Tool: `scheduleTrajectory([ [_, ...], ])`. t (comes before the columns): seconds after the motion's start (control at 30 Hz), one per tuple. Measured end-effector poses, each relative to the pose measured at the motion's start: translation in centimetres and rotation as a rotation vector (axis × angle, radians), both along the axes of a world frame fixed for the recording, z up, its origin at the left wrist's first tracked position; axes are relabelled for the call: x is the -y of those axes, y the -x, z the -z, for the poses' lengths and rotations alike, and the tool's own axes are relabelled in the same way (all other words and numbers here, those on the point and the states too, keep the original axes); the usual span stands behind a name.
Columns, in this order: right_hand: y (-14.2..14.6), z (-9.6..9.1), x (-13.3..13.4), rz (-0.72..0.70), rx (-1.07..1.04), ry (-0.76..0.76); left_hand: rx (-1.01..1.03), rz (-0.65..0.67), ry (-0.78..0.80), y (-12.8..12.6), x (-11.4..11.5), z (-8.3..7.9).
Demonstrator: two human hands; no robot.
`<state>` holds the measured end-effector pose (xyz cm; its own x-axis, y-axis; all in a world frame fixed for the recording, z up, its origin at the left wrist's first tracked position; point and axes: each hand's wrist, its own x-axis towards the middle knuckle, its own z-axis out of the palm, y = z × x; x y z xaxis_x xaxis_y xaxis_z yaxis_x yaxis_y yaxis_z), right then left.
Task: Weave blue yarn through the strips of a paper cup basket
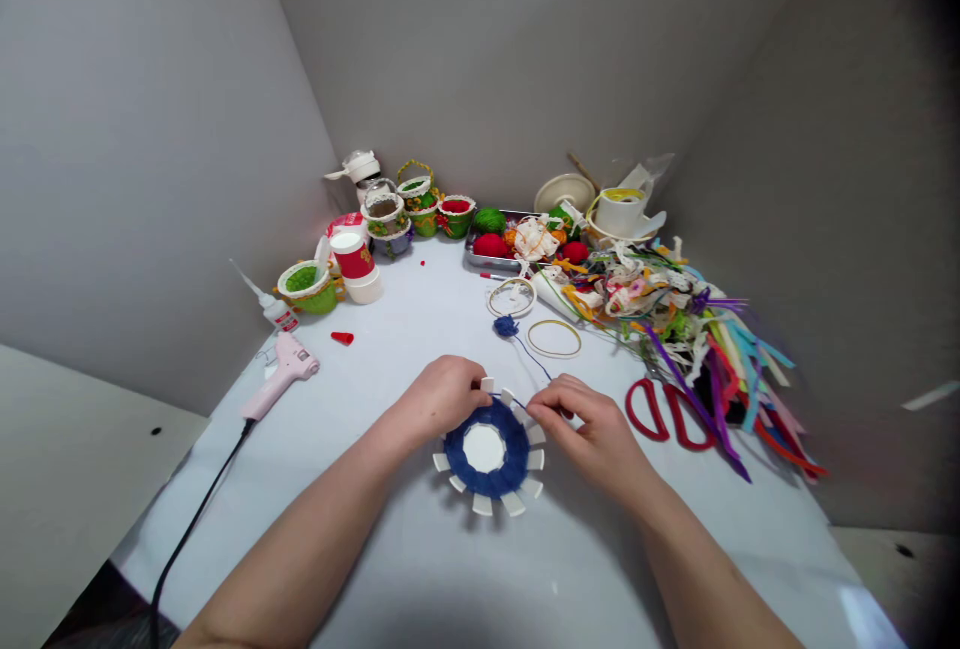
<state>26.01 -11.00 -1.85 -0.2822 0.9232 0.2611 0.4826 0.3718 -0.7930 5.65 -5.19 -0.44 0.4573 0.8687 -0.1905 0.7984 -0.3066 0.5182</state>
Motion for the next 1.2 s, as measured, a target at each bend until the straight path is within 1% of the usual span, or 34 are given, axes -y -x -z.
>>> scheduleTrajectory([
  [0.07,0.0,0.1,0.0,-0.024,0.021,-0.069,-0.005,0.002,-0.005,-0.1,0.0,0.1],
  [0.17,0.1,0.3,0.0,-0.028,0.022,-0.128,-0.020,0.014,-0.015,-0.1,0.1,0.2],
  [0.23,0.2,0.3,0.0,-0.038,0.014,-0.143,-0.029,0.019,-0.022,-0.1,0.1,0.2],
  [0.33,0.0,0.0,0.0,-0.099,0.036,-0.155,-0.023,0.018,-0.014,-0.1,0.0,0.2],
  [0.43,-0.6,-0.5,-0.1,-0.142,0.111,-0.173,-0.005,0.023,0.002,0.0,0.0,0.0],
  [0.53,-1.3,-0.5,-0.5,-0.128,0.202,-0.182,0.002,0.012,0.029,0.0,0.0,-0.2],
  [0.7,-1.8,0.3,-1.2,-0.117,0.258,-0.098,0.018,-0.009,0.071,0.0,-0.1,-0.5],
  [0.8,-1.7,0.7,-1.4,-0.148,0.266,-0.031,0.058,0.006,0.126,0.1,-0.2,-0.8],
  [0.9,-1.6,1.0,-1.6,-0.186,0.263,0.004,0.082,0.037,0.160,0.3,-0.3,-1.1],
  [1.07,-1.6,1.2,-1.6,-0.218,0.259,0.045,0.094,0.013,0.115,0.3,-0.2,-1.1],
  [1.2,-1.7,1.2,-1.7,-0.189,0.243,0.082,0.066,-0.009,0.074,0.3,-0.3,-1.1],
])
